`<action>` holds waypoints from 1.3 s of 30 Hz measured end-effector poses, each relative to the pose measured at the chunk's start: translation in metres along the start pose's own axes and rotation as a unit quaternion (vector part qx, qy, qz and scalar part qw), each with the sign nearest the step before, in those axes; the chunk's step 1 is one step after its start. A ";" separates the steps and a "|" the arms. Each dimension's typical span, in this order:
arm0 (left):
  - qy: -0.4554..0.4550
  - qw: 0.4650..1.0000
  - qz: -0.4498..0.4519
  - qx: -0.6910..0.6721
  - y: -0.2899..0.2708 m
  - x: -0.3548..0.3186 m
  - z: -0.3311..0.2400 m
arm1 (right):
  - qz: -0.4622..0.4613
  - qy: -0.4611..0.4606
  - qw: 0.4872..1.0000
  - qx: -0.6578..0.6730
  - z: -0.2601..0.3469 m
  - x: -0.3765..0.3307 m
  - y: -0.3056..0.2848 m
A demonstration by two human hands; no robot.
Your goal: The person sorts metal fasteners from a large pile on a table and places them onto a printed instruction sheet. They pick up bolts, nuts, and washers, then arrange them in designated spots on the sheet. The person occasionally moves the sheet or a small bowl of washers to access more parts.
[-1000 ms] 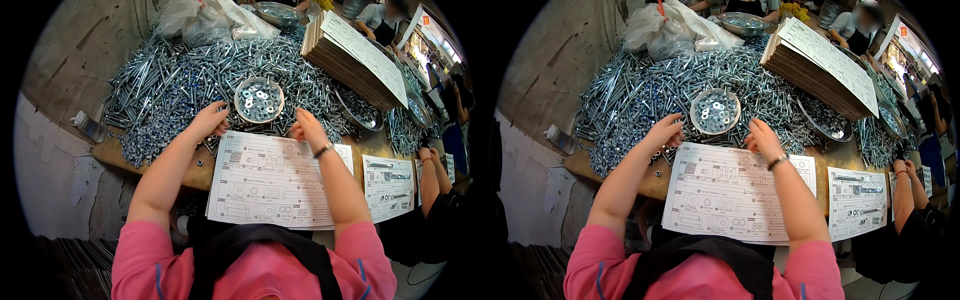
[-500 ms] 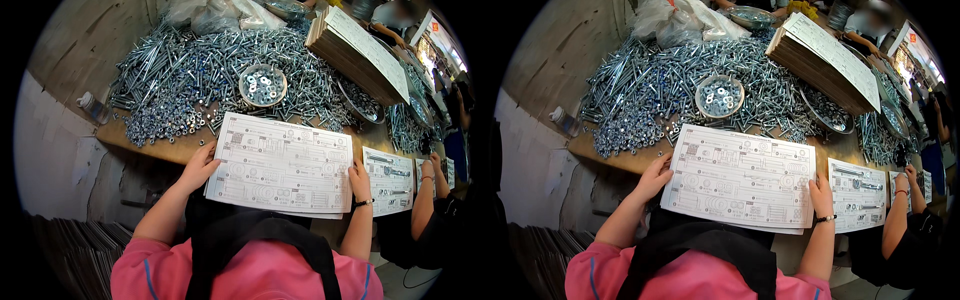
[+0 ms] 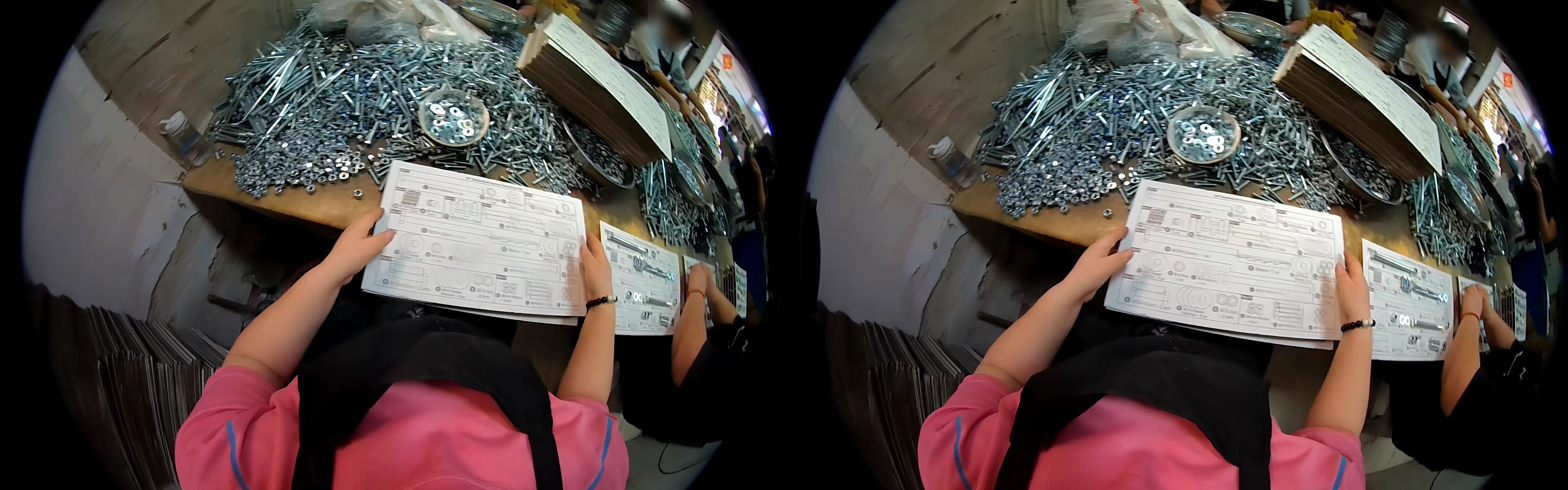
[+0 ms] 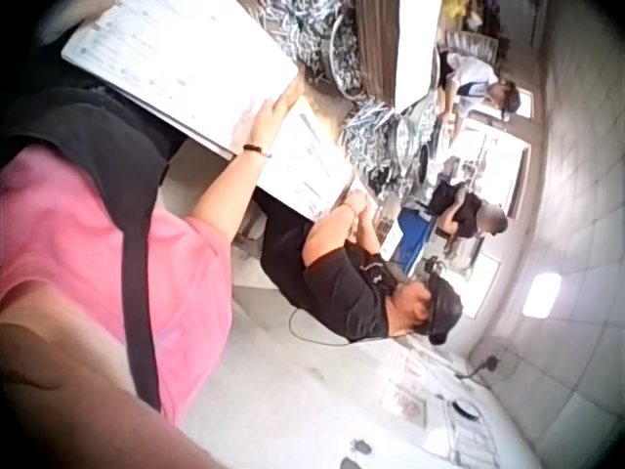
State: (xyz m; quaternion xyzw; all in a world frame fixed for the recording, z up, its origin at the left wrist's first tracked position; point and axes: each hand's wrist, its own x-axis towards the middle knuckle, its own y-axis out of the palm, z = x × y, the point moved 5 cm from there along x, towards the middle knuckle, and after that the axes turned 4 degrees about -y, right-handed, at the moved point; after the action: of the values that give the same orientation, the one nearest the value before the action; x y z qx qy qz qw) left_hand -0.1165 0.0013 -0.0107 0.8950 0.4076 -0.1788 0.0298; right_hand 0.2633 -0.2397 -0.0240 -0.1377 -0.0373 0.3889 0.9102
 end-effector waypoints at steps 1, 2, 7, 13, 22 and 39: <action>-0.004 1.000 0.015 -0.010 -0.002 0.001 -0.002 | -0.006 0.009 0.997 -0.077 0.011 -0.004 0.000; -0.007 0.999 0.029 -0.020 -0.003 0.000 -0.004 | -0.014 0.016 0.988 -0.154 0.017 -0.005 0.002; 0.056 0.998 -0.006 -0.035 -0.031 0.005 0.000 | -0.070 -0.231 0.930 -0.276 0.063 0.006 0.036; 0.138 0.987 -0.086 0.015 -0.085 0.025 0.006 | 0.118 -0.265 0.943 -0.164 0.132 0.016 0.187; 0.282 0.759 -0.245 0.533 -0.106 0.076 -0.029 | 0.232 -0.444 0.775 -0.385 0.159 0.028 0.400; 0.306 0.832 0.046 0.461 -0.086 0.079 -0.024 | 0.229 -0.316 0.798 -0.459 0.129 0.017 0.341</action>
State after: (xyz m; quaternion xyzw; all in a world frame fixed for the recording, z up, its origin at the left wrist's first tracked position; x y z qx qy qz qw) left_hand -0.1252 0.1205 -0.0073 0.8316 0.2243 -0.0614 -0.5043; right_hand 0.0145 0.0267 0.0038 -0.4133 -0.4644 0.5454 0.5621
